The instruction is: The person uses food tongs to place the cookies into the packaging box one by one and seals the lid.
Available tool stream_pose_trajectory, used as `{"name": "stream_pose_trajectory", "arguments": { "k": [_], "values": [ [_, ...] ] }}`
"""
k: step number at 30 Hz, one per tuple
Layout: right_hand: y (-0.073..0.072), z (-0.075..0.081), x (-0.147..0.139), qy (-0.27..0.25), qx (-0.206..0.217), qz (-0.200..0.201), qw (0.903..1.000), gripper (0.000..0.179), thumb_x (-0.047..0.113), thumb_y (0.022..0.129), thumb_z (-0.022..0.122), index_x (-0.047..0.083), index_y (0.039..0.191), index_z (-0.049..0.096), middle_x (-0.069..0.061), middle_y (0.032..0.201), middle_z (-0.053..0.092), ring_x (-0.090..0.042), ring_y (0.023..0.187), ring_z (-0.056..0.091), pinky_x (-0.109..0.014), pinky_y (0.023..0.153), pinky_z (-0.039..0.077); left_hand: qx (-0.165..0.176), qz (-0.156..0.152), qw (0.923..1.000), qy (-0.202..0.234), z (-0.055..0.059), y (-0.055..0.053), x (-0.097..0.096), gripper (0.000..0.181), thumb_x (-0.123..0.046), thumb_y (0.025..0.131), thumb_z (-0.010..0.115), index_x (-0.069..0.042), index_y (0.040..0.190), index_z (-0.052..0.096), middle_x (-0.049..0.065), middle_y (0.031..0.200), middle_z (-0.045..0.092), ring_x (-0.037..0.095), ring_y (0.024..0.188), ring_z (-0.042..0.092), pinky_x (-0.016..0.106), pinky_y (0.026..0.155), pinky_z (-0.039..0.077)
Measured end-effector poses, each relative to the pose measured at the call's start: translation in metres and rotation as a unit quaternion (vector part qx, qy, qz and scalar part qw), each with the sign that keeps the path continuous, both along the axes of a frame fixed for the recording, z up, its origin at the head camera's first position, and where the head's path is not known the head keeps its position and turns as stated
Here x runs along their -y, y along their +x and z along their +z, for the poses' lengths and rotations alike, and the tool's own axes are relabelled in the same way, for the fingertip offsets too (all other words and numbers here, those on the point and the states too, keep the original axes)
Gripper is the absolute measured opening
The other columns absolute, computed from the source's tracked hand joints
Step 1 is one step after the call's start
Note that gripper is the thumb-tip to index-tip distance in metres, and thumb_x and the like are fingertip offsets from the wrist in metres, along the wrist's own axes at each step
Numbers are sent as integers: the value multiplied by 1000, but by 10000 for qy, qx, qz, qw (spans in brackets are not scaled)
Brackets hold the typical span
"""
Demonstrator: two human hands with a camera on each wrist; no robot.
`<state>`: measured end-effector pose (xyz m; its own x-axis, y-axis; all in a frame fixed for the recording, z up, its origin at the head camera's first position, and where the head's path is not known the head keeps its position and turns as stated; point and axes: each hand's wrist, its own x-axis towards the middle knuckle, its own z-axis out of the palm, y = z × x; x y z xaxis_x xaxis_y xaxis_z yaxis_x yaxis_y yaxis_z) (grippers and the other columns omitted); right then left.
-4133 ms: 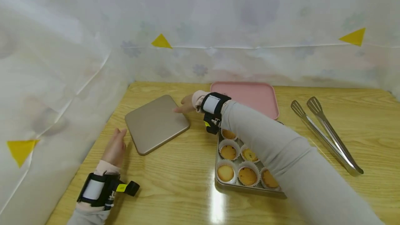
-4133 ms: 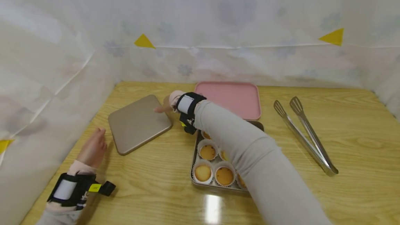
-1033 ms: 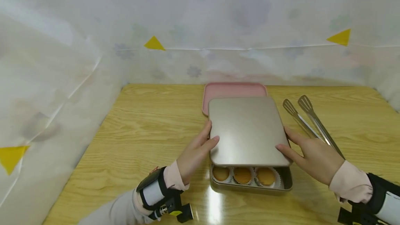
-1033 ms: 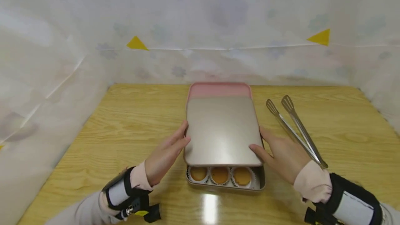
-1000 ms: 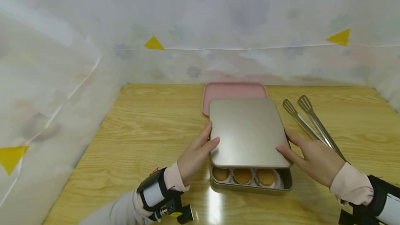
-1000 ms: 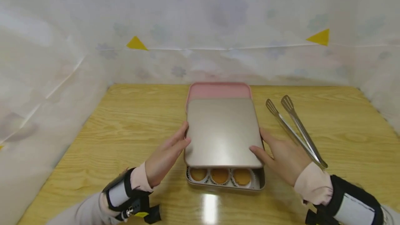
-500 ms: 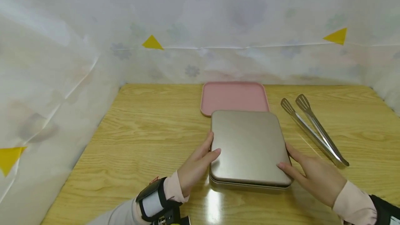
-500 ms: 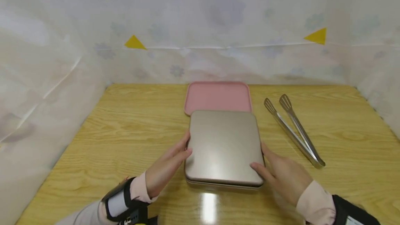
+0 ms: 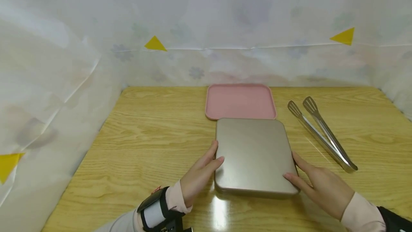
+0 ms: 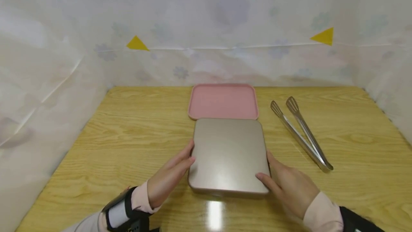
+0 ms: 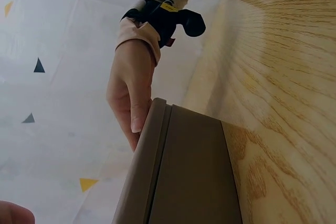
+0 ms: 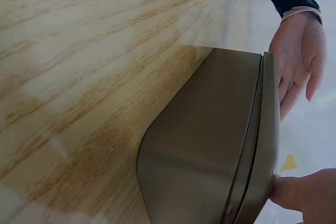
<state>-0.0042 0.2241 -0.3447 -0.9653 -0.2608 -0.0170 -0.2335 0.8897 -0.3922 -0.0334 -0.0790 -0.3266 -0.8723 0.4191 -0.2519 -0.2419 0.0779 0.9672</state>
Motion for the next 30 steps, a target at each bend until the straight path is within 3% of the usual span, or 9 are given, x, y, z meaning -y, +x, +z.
{"name": "stream_pose_trajectory", "arguments": {
  "k": [14, 19, 23, 26, 30],
  "values": [
    [4, -7, 0, -224, -111, -77, 9997, 72, 33, 95, 62, -14, 142, 35, -34, 128, 54, -40, 94, 68, -52, 76, 55, -50, -57, 10000, 40, -3, -1, -1, 68, -29, 104, 42, -2, 154, 5, 10, 162, -1, 26, 149, -4, 49, 120, -1],
    [3, -8, 0, -265, -98, -89, 9996, 71, 33, 95, 61, -13, 144, 34, -33, 128, 54, -41, 94, 68, -52, 76, 55, -244, -225, 9992, 203, -8, -1, 0, 71, -13, 101, 47, 0, 154, 1, 14, 161, -8, 28, 148, -7, 48, 119, 0],
    [2, -8, 1, -326, -55, -147, 9993, 71, 32, 96, 60, -11, 145, 33, -33, 128, 55, -41, 94, 68, -53, 76, 55, -527, -406, 9978, 30, -13, -2, 2, 81, 3, 94, 54, -1, 154, -1, 14, 161, -10, 28, 148, -6, 47, 119, 3],
    [2, -7, 1, -355, 36, -183, 9992, 71, 32, 96, 59, -11, 145, 32, -33, 128, 54, -40, 92, 68, -54, 76, 55, -810, -530, 9950, -227, -17, -3, 3, 84, 6, 92, 56, -2, 154, 0, 14, 161, -9, 28, 148, -5, 47, 120, 4],
    [0, -6, 1, -365, 91, -200, 9991, 71, 33, 97, 59, -10, 146, 31, -33, 129, 54, -40, 93, 68, -54, 77, 54, -923, -593, 9936, -251, -20, -5, 4, 83, 7, 92, 55, -1, 154, 0, 15, 161, -9, 28, 148, -5, 47, 120, 4]
  ]
}}
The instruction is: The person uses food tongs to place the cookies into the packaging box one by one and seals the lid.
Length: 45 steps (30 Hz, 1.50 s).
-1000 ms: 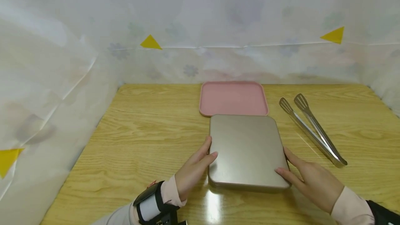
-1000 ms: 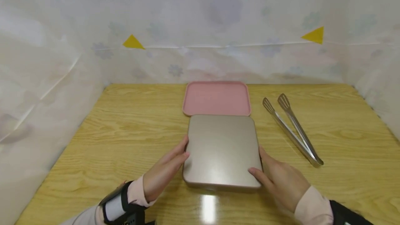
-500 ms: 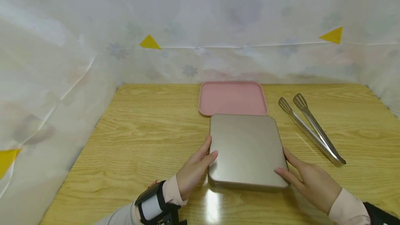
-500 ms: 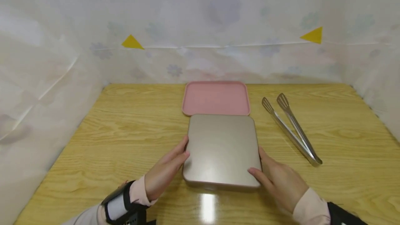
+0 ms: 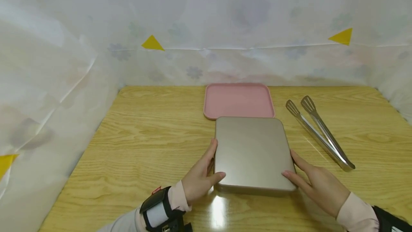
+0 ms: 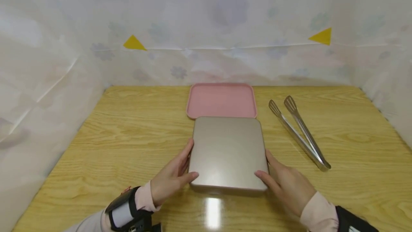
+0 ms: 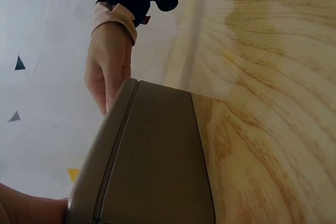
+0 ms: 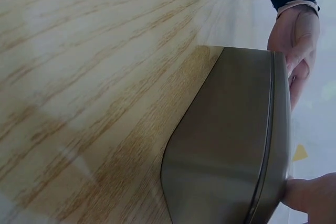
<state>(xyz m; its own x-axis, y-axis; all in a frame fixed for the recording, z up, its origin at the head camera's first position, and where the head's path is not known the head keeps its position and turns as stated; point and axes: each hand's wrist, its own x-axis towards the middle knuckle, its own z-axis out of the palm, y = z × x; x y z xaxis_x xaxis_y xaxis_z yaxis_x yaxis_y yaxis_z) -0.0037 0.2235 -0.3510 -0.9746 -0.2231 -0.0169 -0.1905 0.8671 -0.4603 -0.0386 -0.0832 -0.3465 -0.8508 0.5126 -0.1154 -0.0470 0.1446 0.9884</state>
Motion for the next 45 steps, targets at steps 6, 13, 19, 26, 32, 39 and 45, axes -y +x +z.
{"name": "stream_pose_trajectory", "arguments": {
  "k": [6, 13, 19, 26, 32, 39, 45],
  "values": [
    [-1, 0, 0, -23, -61, 20, 10000, 71, 33, 97, 59, -10, 146, 31, -33, 130, 53, -44, 99, 65, -56, 79, 53, 111, -32, 9994, 315, 0, -1, 0, 82, 10, 91, 54, 1, 153, 1, 15, 161, -11, 30, 148, -6, 49, 119, 6],
    [-2, 1, 0, -66, -50, 45, 10000, 71, 33, 97, 59, -10, 146, 31, -32, 133, 51, -45, 107, 62, -56, 83, 52, 167, 18, 9988, 452, -4, -1, 2, 82, 8, 92, 56, 0, 154, 3, 13, 161, -10, 28, 148, -4, 47, 119, 7],
    [-2, 1, 1, -106, -50, 65, 9999, 71, 32, 97, 58, -11, 146, 30, -33, 133, 50, -45, 106, 62, -55, 84, 52, 108, 58, 9984, 553, -10, -1, 4, 84, 9, 91, 56, 0, 154, 2, 13, 161, -11, 28, 148, -4, 46, 119, 7],
    [-1, 3, 1, -85, -48, 38, 9999, 70, 33, 97, 58, -11, 145, 32, -33, 133, 50, -47, 109, 60, -58, 86, 50, 61, 170, 9989, 421, -7, -1, 6, 86, 2, 91, 61, 0, 154, 3, 14, 162, -7, 31, 148, 2, 44, 119, 12],
    [-19, 14, -8, -270, 162, 74, 9995, 66, 33, 101, 50, -12, 145, 30, -32, 142, 41, -50, 123, 47, -64, 94, 42, -399, 434, 9983, -34, 3, -16, 8, 85, -11, 95, 62, 4, 153, 2, 20, 161, -2, 37, 146, 11, 42, 117, 18],
    [-51, 18, -10, -435, 652, 58, 9969, 67, 40, 104, 40, -11, 147, 29, -33, 143, 41, -50, 124, 47, -63, 95, 43, -24, 490, 9985, -259, -5, -45, 0, 81, -14, 97, 58, 7, 151, 1, 23, 160, -2, 34, 147, 8, 43, 119, 16],
    [-57, 12, -1, -594, 478, 129, 9970, 66, 35, 103, 44, -14, 145, 28, -37, 137, 44, -51, 117, 53, -59, 90, 49, 317, 367, 9988, 25, -12, -50, -6, 75, -9, 99, 54, 4, 153, 4, 19, 161, 3, 32, 148, 10, 43, 119, 15]
  ]
}}
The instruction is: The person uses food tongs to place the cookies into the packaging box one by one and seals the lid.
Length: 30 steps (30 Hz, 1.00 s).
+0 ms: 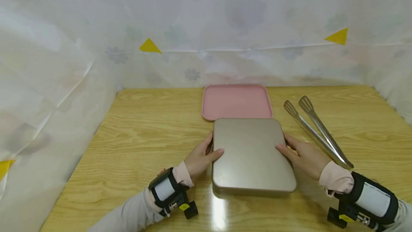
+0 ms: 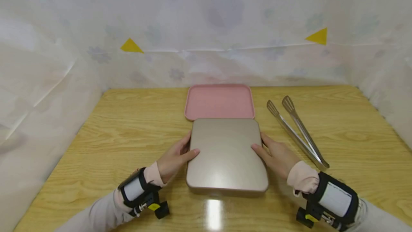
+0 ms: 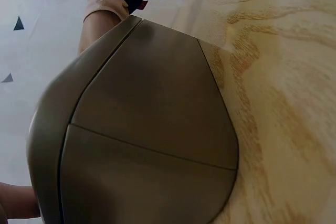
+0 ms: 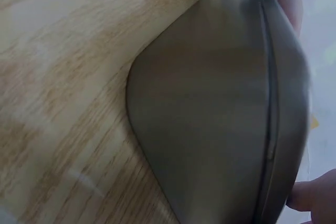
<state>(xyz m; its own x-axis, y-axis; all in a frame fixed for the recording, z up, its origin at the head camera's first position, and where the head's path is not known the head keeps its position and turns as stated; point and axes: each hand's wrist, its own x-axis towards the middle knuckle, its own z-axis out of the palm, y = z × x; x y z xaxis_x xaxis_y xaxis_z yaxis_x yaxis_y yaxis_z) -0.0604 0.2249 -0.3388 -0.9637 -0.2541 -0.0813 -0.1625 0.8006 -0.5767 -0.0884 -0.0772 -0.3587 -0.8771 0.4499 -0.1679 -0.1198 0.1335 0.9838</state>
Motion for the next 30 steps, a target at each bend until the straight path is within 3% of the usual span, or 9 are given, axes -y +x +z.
{"name": "stream_pose_trajectory", "arguments": {
  "k": [10, 14, 18, 21, 25, 30],
  "values": [
    [-4, -2, 2, -158, -28, 20, 9999, 63, 30, 103, 46, -16, 143, 30, -38, 133, 48, -51, 115, 54, -59, 87, 50, 127, 68, 9998, 113, 1, -2, 0, 74, -9, 99, 54, 3, 153, 4, 18, 161, 4, 31, 148, 10, 43, 120, 14],
    [-12, 3, -2, -191, 154, -19, 9997, 64, 34, 105, 41, -16, 144, 29, -38, 138, 42, -52, 121, 48, -60, 93, 46, 266, 313, 9990, -195, 4, -5, 0, 77, -19, 99, 55, 2, 154, 6, 19, 161, 7, 32, 148, 12, 43, 120, 15],
    [-27, 10, -7, -206, 261, -146, 9993, 66, 39, 105, 32, -13, 146, 28, -37, 144, 35, -54, 129, 38, -63, 101, 38, 254, 603, 9969, -431, 10, -16, -2, 75, -32, 100, 51, -2, 155, 9, 18, 161, 10, 32, 148, 15, 44, 120, 17],
    [-39, 11, -7, -172, 368, -178, 9990, 67, 41, 105, 28, -13, 146, 28, -37, 145, 34, -54, 131, 35, -64, 103, 35, 60, 608, 9972, -434, 10, -28, -7, 71, -31, 102, 47, 0, 154, 10, 19, 160, 12, 32, 148, 14, 44, 120, 17],
    [-52, 5, -8, -145, 334, -145, 9992, 64, 37, 106, 28, -16, 141, 35, -38, 138, 42, -55, 127, 40, -63, 100, 38, -142, 518, 9972, -523, 5, -38, -11, 66, -23, 103, 45, 6, 152, 11, 21, 159, 12, 32, 148, 13, 42, 121, 15],
    [-58, 0, -8, -225, 256, -126, 9993, 56, 33, 107, 30, -11, 129, 55, -33, 120, 60, -49, 111, 57, -58, 90, 48, -227, 330, 9980, -492, 1, -42, -13, 60, -15, 104, 41, 4, 153, 12, 20, 159, 15, 31, 147, 14, 42, 121, 14]
  ]
}}
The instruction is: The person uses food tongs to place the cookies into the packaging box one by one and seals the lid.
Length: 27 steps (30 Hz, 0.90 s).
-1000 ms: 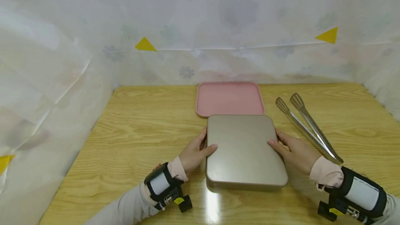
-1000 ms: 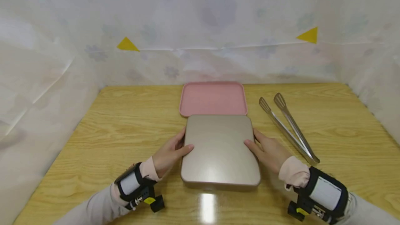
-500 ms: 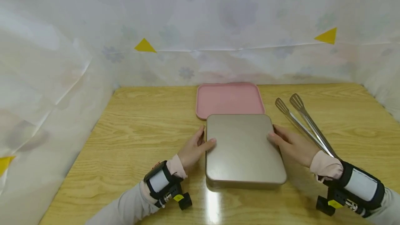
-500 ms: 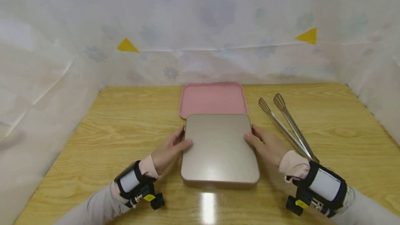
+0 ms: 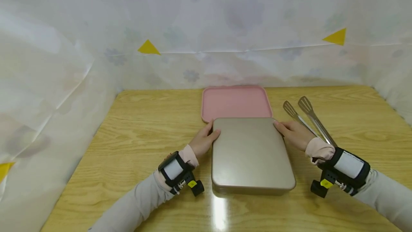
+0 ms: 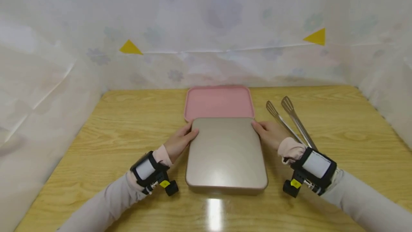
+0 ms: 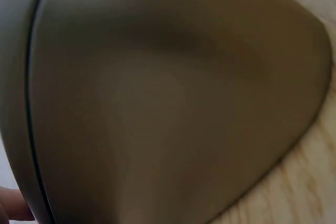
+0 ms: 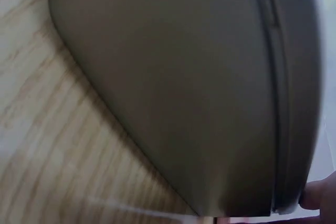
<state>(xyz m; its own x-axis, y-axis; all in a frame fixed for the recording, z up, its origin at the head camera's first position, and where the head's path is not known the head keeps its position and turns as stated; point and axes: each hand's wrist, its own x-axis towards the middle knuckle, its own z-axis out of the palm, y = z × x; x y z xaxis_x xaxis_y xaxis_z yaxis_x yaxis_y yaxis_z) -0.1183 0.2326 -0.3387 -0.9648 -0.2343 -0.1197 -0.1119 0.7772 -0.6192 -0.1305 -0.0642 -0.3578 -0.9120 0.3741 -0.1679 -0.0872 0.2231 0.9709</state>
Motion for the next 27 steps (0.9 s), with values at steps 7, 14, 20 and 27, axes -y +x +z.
{"name": "stream_pose_trajectory", "arguments": {
  "k": [7, 14, 20, 27],
  "values": [
    [-3, -1, 2, 22, 82, -36, 10000, 59, 36, 107, 27, -12, 132, 51, -35, 123, 58, -50, 113, 56, -58, 89, 48, 3, 46, 9999, 121, 1, -1, 1, 57, -14, 104, 40, 3, 153, 16, 20, 159, 20, 31, 147, 16, 44, 121, 13],
    [-3, -4, 3, -27, -113, -14, 9999, 54, 32, 107, 30, -11, 124, 59, -32, 114, 63, -46, 104, 61, -55, 83, 51, -78, 28, 9999, 94, 0, -1, 1, 56, -12, 104, 41, 4, 152, 18, 21, 157, 23, 31, 146, 19, 44, 120, 15],
    [-4, -4, 2, -64, -74, 44, 9999, 54, 31, 107, 29, -11, 125, 58, -32, 116, 62, -46, 107, 60, -56, 84, 50, -80, 47, 10000, 6, -2, -1, 3, 57, -14, 104, 41, 3, 153, 18, 21, 158, 22, 32, 146, 18, 44, 120, 15],
    [-4, 5, 0, 41, 145, 126, 9998, 63, 38, 106, 27, -12, 142, 38, -37, 138, 44, -53, 126, 43, -63, 99, 40, -270, -13, 9994, -223, 5, -5, 11, 66, -27, 104, 42, -4, 155, 7, 16, 162, 11, 32, 147, 16, 46, 120, 15]
  ]
}}
